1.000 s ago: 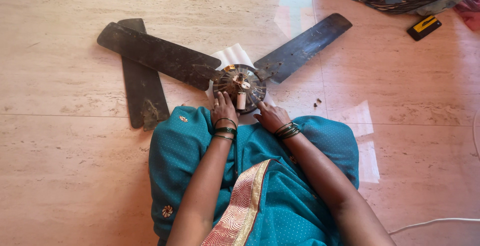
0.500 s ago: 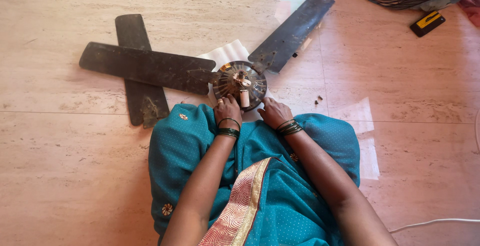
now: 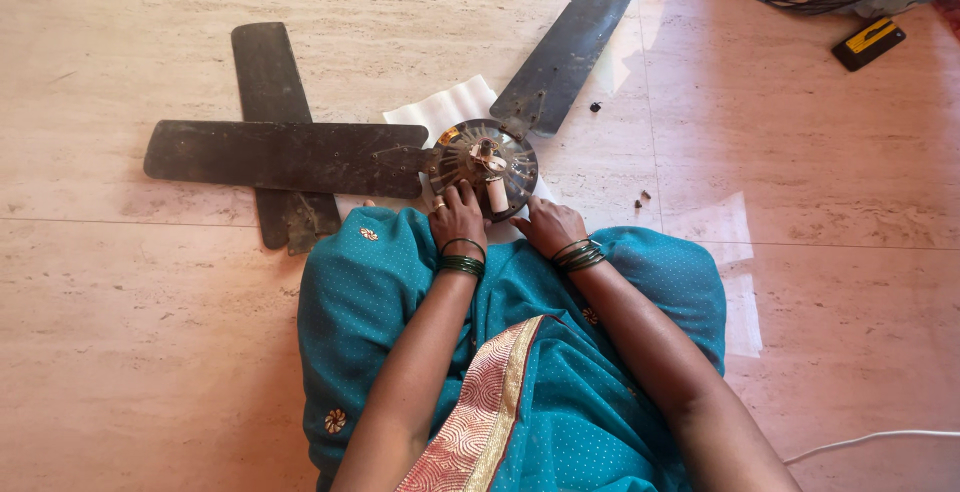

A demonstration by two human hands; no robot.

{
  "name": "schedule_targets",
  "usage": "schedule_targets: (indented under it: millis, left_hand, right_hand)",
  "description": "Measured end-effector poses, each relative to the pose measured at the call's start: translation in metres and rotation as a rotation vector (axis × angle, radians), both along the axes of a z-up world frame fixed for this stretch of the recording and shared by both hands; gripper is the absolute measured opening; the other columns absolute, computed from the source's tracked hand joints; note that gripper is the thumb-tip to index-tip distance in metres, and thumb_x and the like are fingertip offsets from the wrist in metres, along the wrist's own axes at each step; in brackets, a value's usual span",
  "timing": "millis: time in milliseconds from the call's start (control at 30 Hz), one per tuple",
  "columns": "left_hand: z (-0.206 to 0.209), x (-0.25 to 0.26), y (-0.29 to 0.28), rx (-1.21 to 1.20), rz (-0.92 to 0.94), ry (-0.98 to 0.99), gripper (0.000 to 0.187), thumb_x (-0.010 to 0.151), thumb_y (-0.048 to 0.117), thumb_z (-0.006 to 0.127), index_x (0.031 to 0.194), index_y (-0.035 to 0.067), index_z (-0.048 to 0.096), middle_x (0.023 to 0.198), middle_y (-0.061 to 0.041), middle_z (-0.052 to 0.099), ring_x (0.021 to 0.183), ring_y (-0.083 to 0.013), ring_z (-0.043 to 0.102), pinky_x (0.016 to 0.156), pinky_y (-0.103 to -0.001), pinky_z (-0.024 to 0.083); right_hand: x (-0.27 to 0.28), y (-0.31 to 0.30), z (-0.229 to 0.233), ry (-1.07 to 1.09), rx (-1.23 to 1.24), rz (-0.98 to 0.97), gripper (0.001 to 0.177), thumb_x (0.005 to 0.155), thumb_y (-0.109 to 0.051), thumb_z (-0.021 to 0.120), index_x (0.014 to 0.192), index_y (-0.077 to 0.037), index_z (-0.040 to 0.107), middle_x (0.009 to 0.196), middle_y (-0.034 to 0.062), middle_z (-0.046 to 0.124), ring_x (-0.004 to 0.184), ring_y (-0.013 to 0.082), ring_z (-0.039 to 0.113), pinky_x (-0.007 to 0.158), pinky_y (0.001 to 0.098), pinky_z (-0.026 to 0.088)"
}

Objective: The person sits on the floor and uses a screwdriver to tighten screws on the mounting bracket of a ceiling fan blade. They adjust the fan blade and continue to secure it to the motor housing.

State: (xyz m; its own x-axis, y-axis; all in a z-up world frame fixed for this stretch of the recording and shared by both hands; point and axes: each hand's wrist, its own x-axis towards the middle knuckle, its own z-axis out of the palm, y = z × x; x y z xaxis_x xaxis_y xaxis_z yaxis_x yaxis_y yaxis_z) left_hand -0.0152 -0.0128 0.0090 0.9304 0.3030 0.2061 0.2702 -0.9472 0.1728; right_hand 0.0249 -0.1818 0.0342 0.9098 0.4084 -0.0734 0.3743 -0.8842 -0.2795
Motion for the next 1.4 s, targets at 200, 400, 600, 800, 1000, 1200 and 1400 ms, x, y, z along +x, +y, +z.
schedule_targets:
  millis: [200, 400, 600, 800, 1000, 1200, 1400]
  left_hand:
    - [-0.017, 0.009, 0.001, 0.058, 0.008, -0.003, 0.097, 0.070, 0.049, 0.086, 0.149, 0.010, 0.044, 0.146, -0.023, 0.051, 0.129, -0.0447, 0.054, 0.106, -0.053, 0.042]
    - [-0.025, 0.015, -0.004, 0.045, -0.002, 0.019, 0.099, 0.072, 0.052, 0.085, 0.149, 0.006, 0.045, 0.144, -0.028, 0.053, 0.126, -0.0479, 0.057, 0.111, -0.055, 0.040]
    - [-0.021, 0.023, -0.005, 0.019, 0.010, 0.045, 0.099, 0.071, 0.050, 0.086, 0.149, 0.005, 0.044, 0.145, -0.029, 0.052, 0.126, -0.0490, 0.057, 0.111, -0.054, 0.039]
    - [-0.020, 0.035, -0.005, 0.013, 0.030, 0.042, 0.098, 0.072, 0.049, 0.085, 0.149, 0.005, 0.041, 0.145, -0.029, 0.051, 0.126, -0.0489, 0.057, 0.111, -0.053, 0.039]
    - [-0.025, 0.048, -0.004, 0.017, 0.043, 0.032, 0.096, 0.077, 0.050, 0.082, 0.151, 0.004, 0.042, 0.145, -0.029, 0.053, 0.126, -0.0485, 0.058, 0.112, -0.052, 0.039]
    - [-0.029, 0.059, -0.001, 0.042, 0.052, 0.041, 0.094, 0.077, 0.051, 0.082, 0.150, 0.006, 0.043, 0.145, -0.029, 0.052, 0.126, -0.0471, 0.058, 0.111, -0.053, 0.040]
    - [-0.027, 0.053, 0.009, -0.001, 0.016, -0.005, 0.097, 0.071, 0.055, 0.084, 0.148, 0.009, 0.048, 0.144, -0.024, 0.054, 0.125, -0.0436, 0.058, 0.112, -0.055, 0.038]
  right_hand:
    - [0.008, 0.002, -0.009, -0.004, 0.025, -0.047, 0.050, 0.094, -0.051, 0.064, 0.106, -0.002, 0.062, 0.098, 0.0239, 0.072, 0.091, 0.0421, 0.071, 0.079, 0.0507, 0.056]
    - [0.019, 0.001, -0.014, -0.022, 0.041, -0.076, 0.046, 0.095, -0.046, 0.066, 0.101, -0.001, 0.061, 0.095, 0.0238, 0.072, 0.089, 0.0416, 0.071, 0.077, 0.0512, 0.055]
    - [0.029, 0.003, -0.013, -0.005, 0.036, -0.088, 0.045, 0.094, -0.044, 0.069, 0.101, -0.001, 0.061, 0.094, 0.0231, 0.072, 0.088, 0.0417, 0.071, 0.075, 0.0510, 0.056]
    - [0.039, 0.005, -0.013, -0.038, 0.055, -0.092, 0.043, 0.094, -0.044, 0.069, 0.101, -0.002, 0.061, 0.094, 0.0222, 0.073, 0.088, 0.0414, 0.071, 0.075, 0.0505, 0.056]
    - [0.048, 0.006, -0.015, -0.078, 0.094, -0.085, 0.042, 0.095, -0.043, 0.067, 0.104, -0.003, 0.061, 0.097, 0.0211, 0.072, 0.090, 0.0403, 0.071, 0.075, 0.0498, 0.056]
    - [0.054, 0.009, -0.017, -0.087, 0.100, -0.081, 0.041, 0.097, -0.043, 0.064, 0.108, -0.004, 0.060, 0.102, 0.0196, 0.072, 0.091, 0.0397, 0.071, 0.076, 0.0494, 0.056]
    - [0.037, 0.004, -0.015, -0.177, 0.131, -0.045, 0.041, 0.095, -0.041, 0.064, 0.120, -0.008, 0.060, 0.108, 0.0167, 0.071, 0.090, 0.0402, 0.070, 0.076, 0.0503, 0.056]
